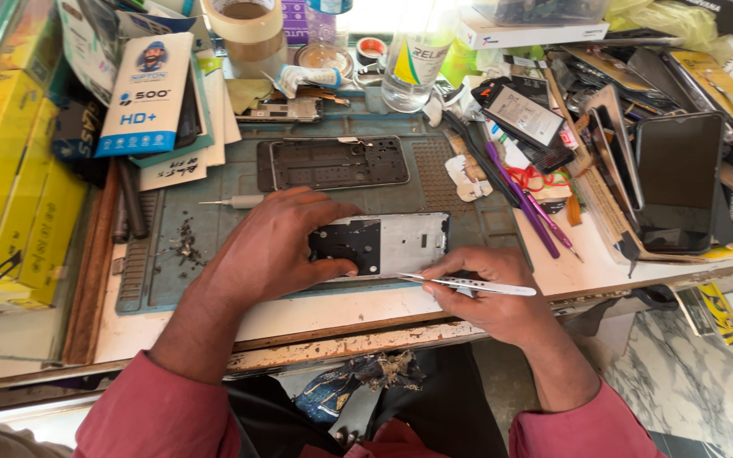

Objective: The person uses tweezers to carefully remove adhesive residue and small components from the internal frame of a disassembled smartphone. They work on the edges and corners of the device, occasionally flipping it over to access different areas.

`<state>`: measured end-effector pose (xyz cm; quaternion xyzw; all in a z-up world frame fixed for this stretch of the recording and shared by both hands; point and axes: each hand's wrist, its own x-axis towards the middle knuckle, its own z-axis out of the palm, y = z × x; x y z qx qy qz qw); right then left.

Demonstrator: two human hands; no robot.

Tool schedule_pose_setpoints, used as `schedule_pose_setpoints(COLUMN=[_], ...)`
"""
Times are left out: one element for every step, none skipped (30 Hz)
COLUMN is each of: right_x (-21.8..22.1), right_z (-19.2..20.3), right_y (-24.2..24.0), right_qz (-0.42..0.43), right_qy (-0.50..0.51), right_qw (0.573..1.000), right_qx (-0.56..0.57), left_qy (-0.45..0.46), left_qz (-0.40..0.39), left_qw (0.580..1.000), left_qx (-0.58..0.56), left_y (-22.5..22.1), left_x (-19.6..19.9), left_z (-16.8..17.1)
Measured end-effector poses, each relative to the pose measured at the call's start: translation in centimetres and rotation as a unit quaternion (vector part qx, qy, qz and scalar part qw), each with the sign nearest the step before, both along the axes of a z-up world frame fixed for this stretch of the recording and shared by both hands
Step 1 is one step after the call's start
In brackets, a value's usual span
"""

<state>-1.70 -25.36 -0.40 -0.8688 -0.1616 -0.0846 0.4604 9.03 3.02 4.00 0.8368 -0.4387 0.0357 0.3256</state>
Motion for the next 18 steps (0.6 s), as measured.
schedule_pose_setpoints(right_x=[0.2, 0.3, 0.4, 0.5, 0.6, 0.6, 0.7, 0.8, 0.8, 0.8, 0.8, 0.8, 0.8, 0.7, 0.6, 0.6, 0.6, 0.4], right_z=[0.2, 0.3, 0.4, 0.6, 0.7, 0.8, 0.8, 0.9, 0.8, 0.8, 0.7, 0.7, 0.7, 0.7, 0.7, 0.6, 0.7, 0.9], right_y=[0.4, 0.9, 1.4, 1.9, 2.3, 2.7, 3.0, 3.3, 3.6, 3.9, 4.0, 4.0, 4.0, 3.9, 3.7, 3.4, 3.1, 2.5], right_qz=[0.006, 0.008, 0.009, 0.011, 0.010, 0.009, 0.007, 0.003, -0.001, -0.006, -0.007, -0.010, -0.012, -0.007, -0.001, 0.005, 0.007, 0.009], right_qy=[-0.001, -0.006, -0.011, -0.016, -0.013, -0.009, -0.005, 0.004, 0.012, 0.021, 0.023, 0.024, 0.026, 0.012, -0.001, -0.015, -0.020, -0.025], right_qw=[1.000, 1.000, 1.000, 1.000, 1.000, 1.000, 1.000, 1.000, 1.000, 1.000, 1.000, 0.999, 0.999, 1.000, 1.000, 1.000, 1.000, 0.999], right_qx=[-0.003, -0.008, -0.013, -0.018, -0.021, -0.023, -0.026, -0.021, -0.017, -0.013, -0.018, -0.024, -0.029, -0.025, -0.021, -0.016, -0.017, -0.019], left_qy=[0.006, 0.002, -0.002, -0.007, -0.009, -0.010, -0.010, -0.010, -0.010, -0.010, -0.011, -0.013, -0.014, -0.014, -0.014, -0.014, -0.016, -0.017], left_qz=[0.004, 0.002, 0.000, -0.002, -0.005, -0.008, -0.011, -0.012, -0.012, -0.013, -0.013, -0.014, -0.016, -0.016, -0.016, -0.016, -0.015, -0.015], left_qw=[1.000, 1.000, 1.000, 1.000, 1.000, 1.000, 1.000, 1.000, 1.000, 1.000, 1.000, 1.000, 1.000, 1.000, 1.000, 1.000, 1.000, 1.000], left_qx=[0.003, -0.001, -0.004, -0.008, -0.009, -0.011, -0.013, -0.013, -0.012, -0.013, -0.013, -0.014, -0.014, -0.014, -0.013, -0.012, -0.013, -0.015], left_y=[0.0, 0.0, 0.0, 0.0, 0.1, 0.1, 0.2, 0.2, 0.2, 0.2, 0.3, 0.3, 0.3, 0.3, 0.3, 0.3, 0.4, 0.4], left_x=[0.0, -0.1, -0.1, 0.0, 0.0, 0.0, 0.0, 0.1, 0.1, 0.1, 0.1, 0.0, 0.0, 0.0, 0.0, 0.0, 0.0, 0.0], left_z=[0.0, 0.0, -0.1, -0.1, -0.1, -0.1, -0.2, -0.2, -0.3, -0.3, -0.4, -0.4, -0.4, -0.5, -0.4, -0.4, -0.3, -0.3])
